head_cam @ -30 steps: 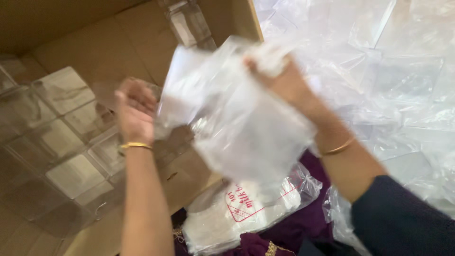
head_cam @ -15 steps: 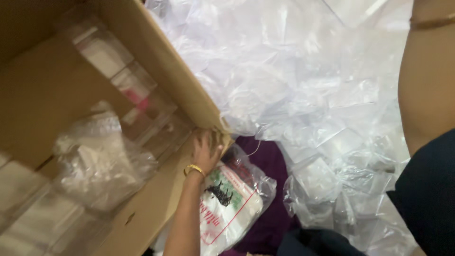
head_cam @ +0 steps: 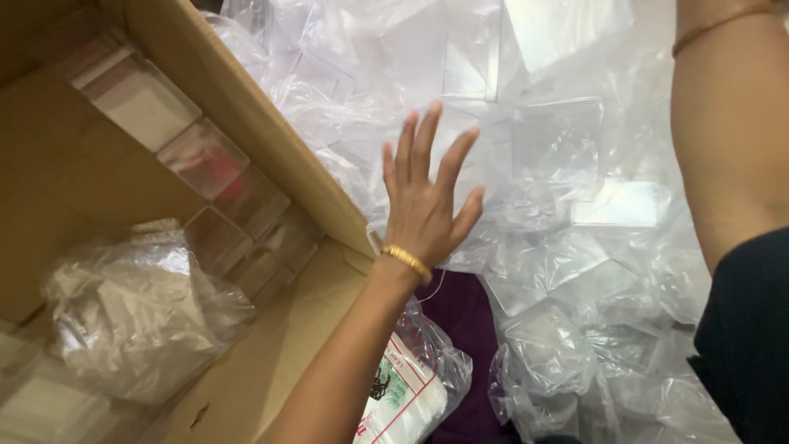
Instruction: The person sits on the floor with a large cardboard box and packs clear plastic boxes into plastic bags one at a time, opening each bag, inserting a box, and setting the filled bag aside. They occasionally reach into a pile of empty bags to pull out the next one.
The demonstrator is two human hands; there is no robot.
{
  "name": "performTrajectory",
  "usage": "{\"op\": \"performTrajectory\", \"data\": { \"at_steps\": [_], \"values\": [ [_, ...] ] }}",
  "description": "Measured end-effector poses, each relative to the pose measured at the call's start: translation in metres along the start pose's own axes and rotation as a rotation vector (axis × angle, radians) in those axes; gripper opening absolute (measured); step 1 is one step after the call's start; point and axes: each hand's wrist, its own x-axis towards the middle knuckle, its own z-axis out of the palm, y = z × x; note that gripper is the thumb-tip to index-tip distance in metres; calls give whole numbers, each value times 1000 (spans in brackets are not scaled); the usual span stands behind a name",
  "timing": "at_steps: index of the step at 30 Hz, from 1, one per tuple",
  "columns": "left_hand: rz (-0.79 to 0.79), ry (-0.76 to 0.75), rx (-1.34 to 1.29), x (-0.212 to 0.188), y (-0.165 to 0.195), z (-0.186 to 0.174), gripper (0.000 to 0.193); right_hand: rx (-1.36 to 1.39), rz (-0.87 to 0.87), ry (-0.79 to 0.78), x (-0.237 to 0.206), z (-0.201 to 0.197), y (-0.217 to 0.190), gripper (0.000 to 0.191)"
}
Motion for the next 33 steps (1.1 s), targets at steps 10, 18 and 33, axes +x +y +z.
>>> {"op": "performTrajectory", "data": {
  "at_steps": [10, 18, 33],
  "values": [
    [-142, -35, 105, -11, -29, 35, 99, 200, -223, 511, 4, -37, -51, 78],
    [-236, -240, 92, -32, -64, 63, 117, 159, -279, 321, -192, 88, -117, 103],
    [-309, -292, 328, 1, -136, 83, 117, 40, -272, 262, -110, 200, -160, 104]
  ]
}}
